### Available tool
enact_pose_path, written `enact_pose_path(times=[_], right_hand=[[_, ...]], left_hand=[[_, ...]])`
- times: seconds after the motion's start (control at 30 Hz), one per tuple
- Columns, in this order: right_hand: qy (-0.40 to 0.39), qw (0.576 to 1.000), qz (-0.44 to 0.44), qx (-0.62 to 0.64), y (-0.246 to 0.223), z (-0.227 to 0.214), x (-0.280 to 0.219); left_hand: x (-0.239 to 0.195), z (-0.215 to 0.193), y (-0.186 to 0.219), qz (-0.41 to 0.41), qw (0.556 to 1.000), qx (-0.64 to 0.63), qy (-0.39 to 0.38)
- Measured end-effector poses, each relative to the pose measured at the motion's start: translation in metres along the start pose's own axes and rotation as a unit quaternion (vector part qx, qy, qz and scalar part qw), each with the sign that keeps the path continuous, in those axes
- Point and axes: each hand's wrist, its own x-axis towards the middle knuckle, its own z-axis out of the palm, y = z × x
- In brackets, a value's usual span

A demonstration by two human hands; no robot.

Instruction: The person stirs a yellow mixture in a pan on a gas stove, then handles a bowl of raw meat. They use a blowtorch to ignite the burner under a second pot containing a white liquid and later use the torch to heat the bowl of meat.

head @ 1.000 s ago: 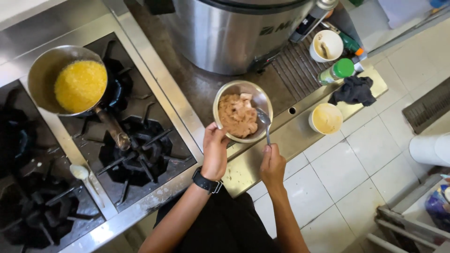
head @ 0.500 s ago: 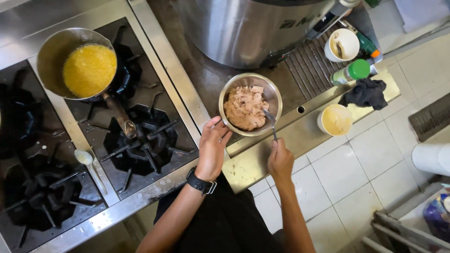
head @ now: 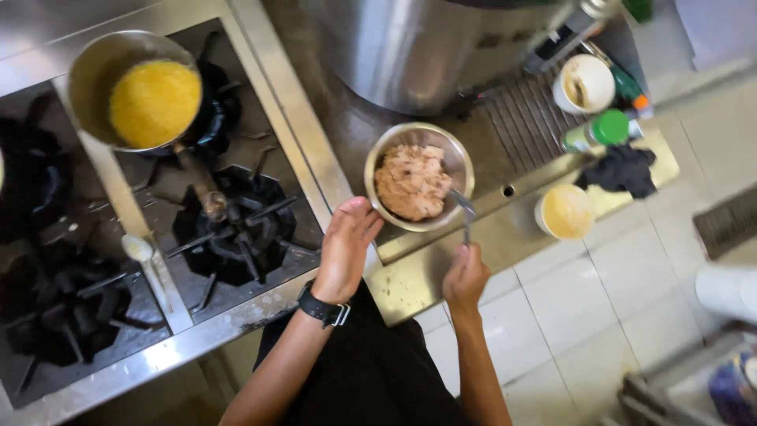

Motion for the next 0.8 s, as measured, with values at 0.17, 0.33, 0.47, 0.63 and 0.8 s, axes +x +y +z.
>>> enact_pose_path(times=[0.17,0.33,0.47,0.63,0.8], right_hand=[[-0.041,0.996,-0.064,-0.038,0.004,0.004,0.005],[-0.028,0.992,-0.108,-0.054,0.021,0.005,0.008],[-0.072,0.991,-0.085,-0.070,-0.007,-0.006,0.016],[-0.020,0.999,-0.047,-0.012,-0.043,-0.011,0.008],[-0.072,0.982,-0.026,-0.170,-0.007,0.011,-0.008]], left_hand=[[-0.001,-0.019,0.001,0.037,0.999,-0.011,-0.014],[0.002,-0.075,0.017,0.076,0.997,-0.020,-0.029],[0.003,-0.137,0.036,0.027,0.997,-0.059,-0.027],[0.024,-0.167,0.088,0.006,0.983,-0.135,0.123],[0.065,-0.206,0.118,0.034,0.974,-0.224,-0.005]])
